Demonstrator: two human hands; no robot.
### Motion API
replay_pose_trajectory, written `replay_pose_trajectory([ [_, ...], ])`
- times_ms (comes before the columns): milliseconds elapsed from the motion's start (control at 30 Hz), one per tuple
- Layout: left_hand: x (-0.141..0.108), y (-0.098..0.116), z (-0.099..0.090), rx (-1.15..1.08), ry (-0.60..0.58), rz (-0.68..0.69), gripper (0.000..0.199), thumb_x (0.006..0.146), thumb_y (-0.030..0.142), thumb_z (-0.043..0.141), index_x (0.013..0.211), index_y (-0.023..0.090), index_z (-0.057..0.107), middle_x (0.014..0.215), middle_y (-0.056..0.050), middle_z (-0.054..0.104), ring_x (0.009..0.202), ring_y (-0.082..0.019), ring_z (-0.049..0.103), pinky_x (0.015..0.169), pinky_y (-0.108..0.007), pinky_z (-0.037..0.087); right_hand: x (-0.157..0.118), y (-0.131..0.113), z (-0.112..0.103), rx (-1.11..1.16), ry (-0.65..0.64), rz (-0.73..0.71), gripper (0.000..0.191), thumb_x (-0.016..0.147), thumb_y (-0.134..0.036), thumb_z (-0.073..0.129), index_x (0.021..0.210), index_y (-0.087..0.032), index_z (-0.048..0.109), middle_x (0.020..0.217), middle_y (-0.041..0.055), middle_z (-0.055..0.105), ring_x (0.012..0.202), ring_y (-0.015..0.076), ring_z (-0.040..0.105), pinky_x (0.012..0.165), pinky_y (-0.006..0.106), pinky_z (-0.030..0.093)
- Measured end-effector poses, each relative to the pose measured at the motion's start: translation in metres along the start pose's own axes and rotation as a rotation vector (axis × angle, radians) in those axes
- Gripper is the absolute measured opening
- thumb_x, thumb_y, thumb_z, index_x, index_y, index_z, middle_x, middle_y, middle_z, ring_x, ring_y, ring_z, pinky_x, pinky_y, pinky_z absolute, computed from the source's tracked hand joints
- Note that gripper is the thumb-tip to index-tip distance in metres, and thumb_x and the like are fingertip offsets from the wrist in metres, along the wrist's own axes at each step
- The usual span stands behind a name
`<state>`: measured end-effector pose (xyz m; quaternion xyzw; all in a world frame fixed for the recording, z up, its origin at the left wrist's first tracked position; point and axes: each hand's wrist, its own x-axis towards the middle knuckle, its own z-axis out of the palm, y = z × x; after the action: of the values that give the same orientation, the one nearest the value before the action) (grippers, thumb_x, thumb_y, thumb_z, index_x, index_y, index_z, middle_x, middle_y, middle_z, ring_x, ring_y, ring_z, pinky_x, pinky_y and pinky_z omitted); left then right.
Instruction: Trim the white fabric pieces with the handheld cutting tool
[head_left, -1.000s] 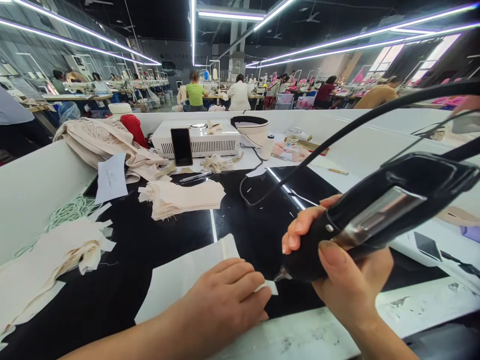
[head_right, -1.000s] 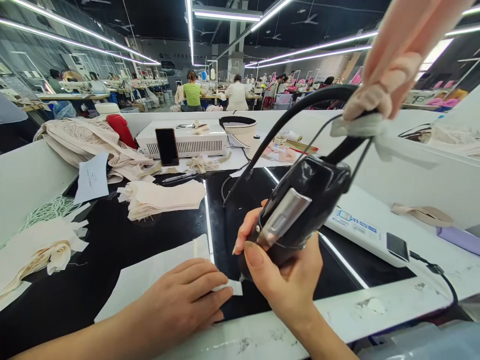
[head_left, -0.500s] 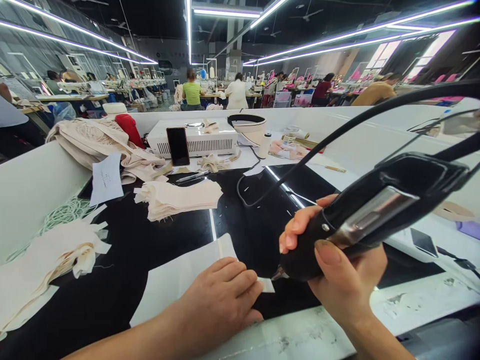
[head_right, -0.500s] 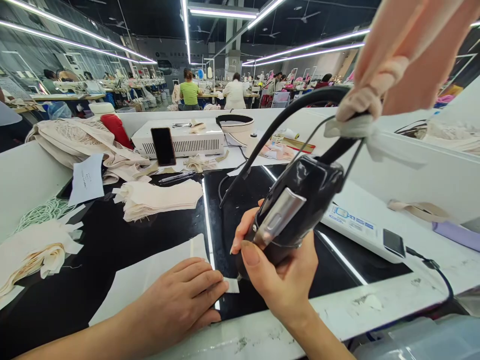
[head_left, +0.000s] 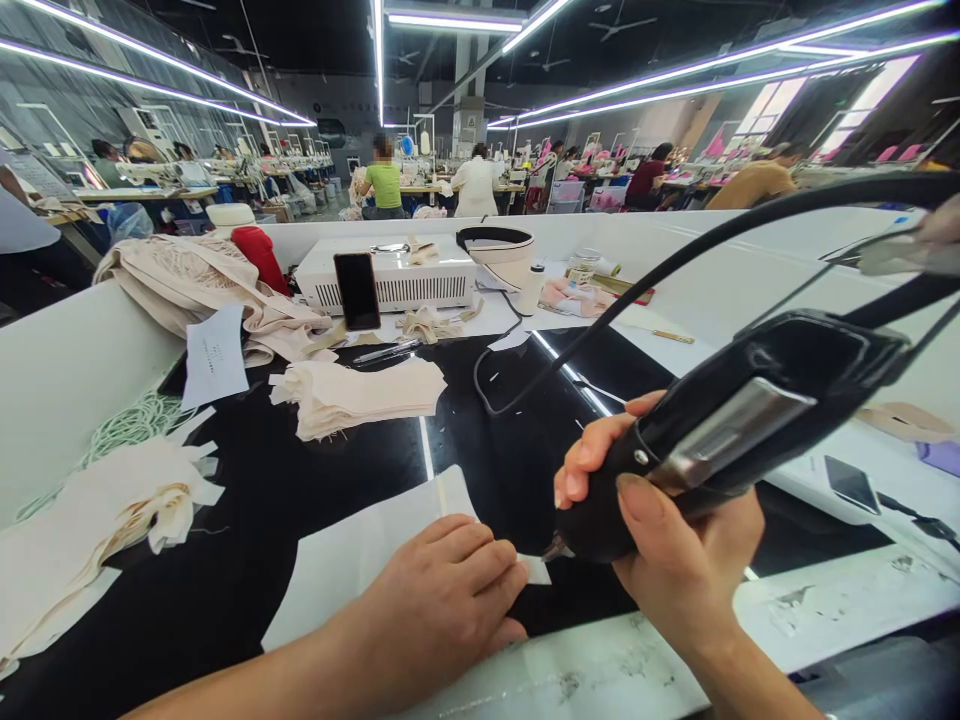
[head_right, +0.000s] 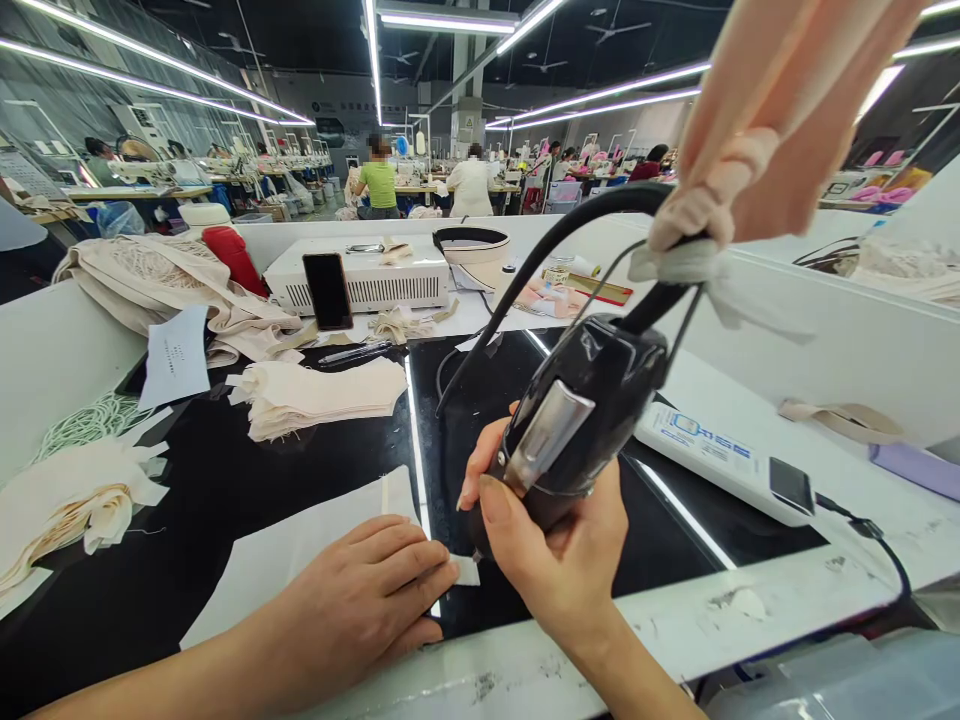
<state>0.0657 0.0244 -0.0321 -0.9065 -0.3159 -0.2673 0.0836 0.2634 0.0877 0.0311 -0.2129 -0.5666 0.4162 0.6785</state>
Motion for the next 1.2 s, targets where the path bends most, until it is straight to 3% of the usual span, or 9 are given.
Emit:
replay_pose_trajectory([
  [267,0.0,-0.002,-0.001,-0.001,0.013,0.0,0.035,0.128,0.038,0.046,0.124,0.014,0.072,0.109,-0.002,0.078,0.099,-0.022,0.072,0.098,-0.036,0.059,-0.002,-0.007,-0.002,0.05,0.017,0.031,0.04,0.096,-0.045,0.096,0.122,-0.028,0.071,0.088,-0.0022,0.075,0.062,0.0155,0.07,0.055,0.029,0.065],
  [500,0.001,-0.002,-0.003,0.0,-0.01,-0.004,0.03,0.126,0.038,0.055,0.125,0.014,0.071,0.111,-0.002,0.078,0.1,-0.022,0.072,0.099,-0.038,0.061,-0.006,-0.007,0.001,0.054,0.008,0.039,0.04,0.097,-0.045,0.097,0.123,-0.029,0.071,0.088,-0.0023,0.076,0.063,0.0151,0.071,0.055,0.028,0.065],
  [900,-0.003,-0.005,0.0,0.012,0.027,0.07,0.032,0.128,0.031,0.048,0.123,0.014,0.074,0.112,-0.004,0.08,0.11,-0.019,0.076,0.12,-0.034,0.056,-0.005,-0.016,-0.014,-0.046,0.032,0.032,0.041,0.093,-0.045,0.099,0.119,-0.028,0.073,0.085,-0.0009,0.074,0.061,0.0169,0.071,0.054,0.029,0.067],
  [1100,-0.004,-0.006,0.0,0.039,-0.041,0.041,0.024,0.124,0.034,0.06,0.122,0.014,0.074,0.109,-0.005,0.079,0.105,-0.02,0.076,0.115,-0.037,0.06,-0.008,-0.018,-0.017,-0.044,0.039,0.038,0.042,0.092,-0.044,0.099,0.12,-0.028,0.073,0.085,-0.0009,0.074,0.062,0.0176,0.07,0.053,0.03,0.068],
  [1200,-0.003,-0.006,0.001,0.022,-0.035,0.036,0.027,0.125,0.032,0.056,0.12,0.013,0.074,0.108,-0.005,0.08,0.102,-0.02,0.076,0.109,-0.036,0.062,-0.008,-0.019,-0.018,-0.044,0.041,0.043,0.042,0.092,-0.044,0.099,0.121,-0.028,0.073,0.085,-0.0012,0.073,0.063,0.0175,0.07,0.053,0.03,0.068],
])
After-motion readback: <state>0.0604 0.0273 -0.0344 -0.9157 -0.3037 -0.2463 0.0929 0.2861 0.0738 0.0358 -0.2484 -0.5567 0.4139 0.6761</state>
